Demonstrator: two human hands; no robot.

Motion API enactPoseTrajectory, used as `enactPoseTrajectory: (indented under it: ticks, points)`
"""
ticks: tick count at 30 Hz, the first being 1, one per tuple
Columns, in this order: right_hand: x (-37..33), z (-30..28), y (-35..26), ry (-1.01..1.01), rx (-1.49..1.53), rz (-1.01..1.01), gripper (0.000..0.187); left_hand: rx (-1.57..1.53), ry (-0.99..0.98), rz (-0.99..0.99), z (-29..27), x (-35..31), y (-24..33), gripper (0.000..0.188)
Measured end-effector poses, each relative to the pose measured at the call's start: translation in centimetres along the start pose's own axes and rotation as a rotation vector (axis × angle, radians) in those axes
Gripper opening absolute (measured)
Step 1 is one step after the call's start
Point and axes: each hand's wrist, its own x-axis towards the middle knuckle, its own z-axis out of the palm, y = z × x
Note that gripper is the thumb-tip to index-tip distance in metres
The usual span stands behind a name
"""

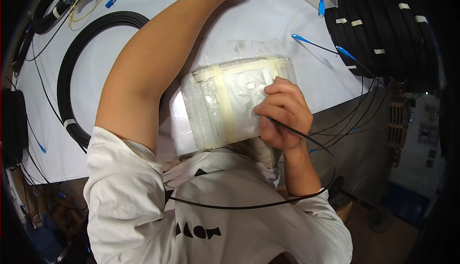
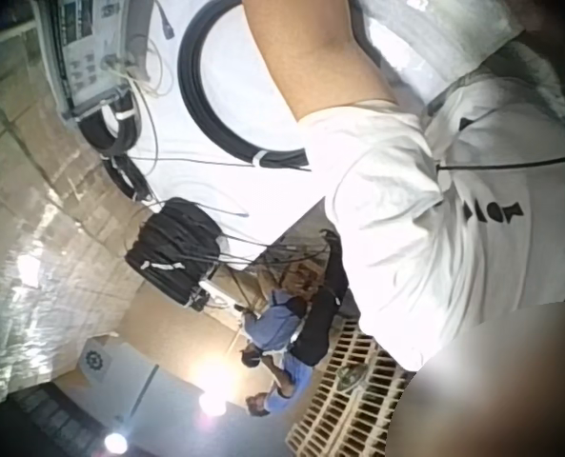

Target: Inspecting and cleaning fiber optic cable connectors using an inspection probe and a clicker cleaner.

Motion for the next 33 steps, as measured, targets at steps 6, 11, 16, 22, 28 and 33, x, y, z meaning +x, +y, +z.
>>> enactPoseTrajectory:
  ticks: [6,11,16,22,28,33]
  points:
    - [0.2,0.3,0.1,-0.019,-0.028,0.042,0.018,0.012,0.003,-0.002,0.0,0.1,0.1,0.078]
    - [0.2,0.1,-0.1,-0.044,0.028,0.015,0.020,-0.010,0.013,0.013,0.1,0.1,0.0,0.079]
    - [0.0,-0.1,-0.1,-0.025,0.030,0.010,0.018,0.024,0.051,0.039,0.2,0.0,-0.2,0.079]
    - [-0.1,0.3,-0.2,-0.006,0.028,0.018,0.017,-0.036,0.065,0.073,0.6,0.1,-0.9,0.079]
    - [0.2,0.2,-0.2,-0.053,0.068,0.061,0.014,-0.006,0.054,0.049,0.8,0.4,-1.3,0.078]
    - [0.0,0.0,0.2,-0.081,0.101,0.089,0.012,-0.035,0.051,0.060,0.4,0.1,-0.7,0.078]
